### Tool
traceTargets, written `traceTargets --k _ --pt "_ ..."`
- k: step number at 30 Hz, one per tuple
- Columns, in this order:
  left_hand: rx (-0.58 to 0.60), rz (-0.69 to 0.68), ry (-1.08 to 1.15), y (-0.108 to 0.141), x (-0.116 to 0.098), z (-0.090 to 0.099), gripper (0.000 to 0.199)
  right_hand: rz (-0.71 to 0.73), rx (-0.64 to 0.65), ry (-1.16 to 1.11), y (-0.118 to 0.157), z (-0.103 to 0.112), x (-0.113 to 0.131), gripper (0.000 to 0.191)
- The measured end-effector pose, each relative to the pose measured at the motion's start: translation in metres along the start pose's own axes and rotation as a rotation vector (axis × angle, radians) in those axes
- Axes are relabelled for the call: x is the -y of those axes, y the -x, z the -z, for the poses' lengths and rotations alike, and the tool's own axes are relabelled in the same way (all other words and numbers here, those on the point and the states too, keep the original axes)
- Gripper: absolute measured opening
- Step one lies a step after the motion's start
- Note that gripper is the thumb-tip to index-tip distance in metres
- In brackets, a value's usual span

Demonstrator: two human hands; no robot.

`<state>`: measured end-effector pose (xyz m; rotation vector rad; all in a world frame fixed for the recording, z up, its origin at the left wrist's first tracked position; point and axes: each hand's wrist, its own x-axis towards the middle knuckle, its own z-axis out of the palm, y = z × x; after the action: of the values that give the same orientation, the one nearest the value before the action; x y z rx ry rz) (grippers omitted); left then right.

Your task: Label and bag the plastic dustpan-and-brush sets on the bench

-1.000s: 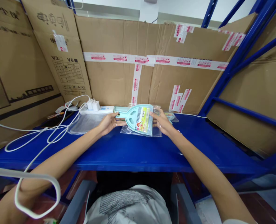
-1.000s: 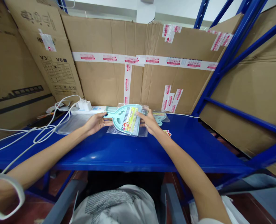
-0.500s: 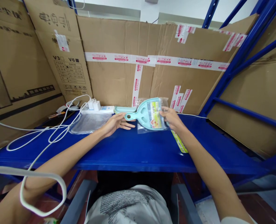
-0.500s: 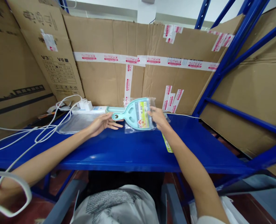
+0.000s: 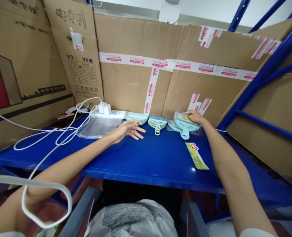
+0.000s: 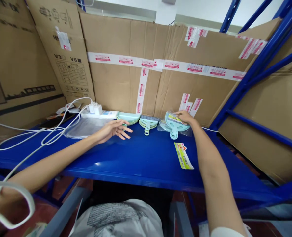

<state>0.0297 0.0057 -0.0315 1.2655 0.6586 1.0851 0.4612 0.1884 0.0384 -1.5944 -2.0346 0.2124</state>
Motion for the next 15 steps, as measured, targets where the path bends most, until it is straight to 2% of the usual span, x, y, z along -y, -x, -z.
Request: traceTargets --k 3,6,8,11,13,15 --pt "0.007 0.006 -0.048 0.002 -0.001 -0.002 0.029 0.043 0.032 0.081 -0.007 -0.031 0.013 0.03" --pt "0.008 0.005 -0.085 0.003 -0.002 -0.004 0.031 0.068 0.051 0.157 -0.006 -0.04 0.028 0.03" --pt "0.012 0.0 -0.102 0.004 -0.004 -0.005 0.031 0.075 0.051 0.218 0.002 -0.032 0.036 0.029" --pt "0.015 -0.016 -0.121 0.004 -0.004 -0.006 0.03 0.062 0.044 0.322 0.027 -0.006 0.047 0.032" --pt "-0.002 -0.03 -0.13 0.002 -0.003 -0.004 0.027 0.109 0.124 0.368 0.051 0.009 0.053 0.04" --pt "-0.034 -0.04 -0.138 0.0 -0.002 -0.001 0.022 0.241 0.271 0.394 0.076 0.016 0.057 0.049"
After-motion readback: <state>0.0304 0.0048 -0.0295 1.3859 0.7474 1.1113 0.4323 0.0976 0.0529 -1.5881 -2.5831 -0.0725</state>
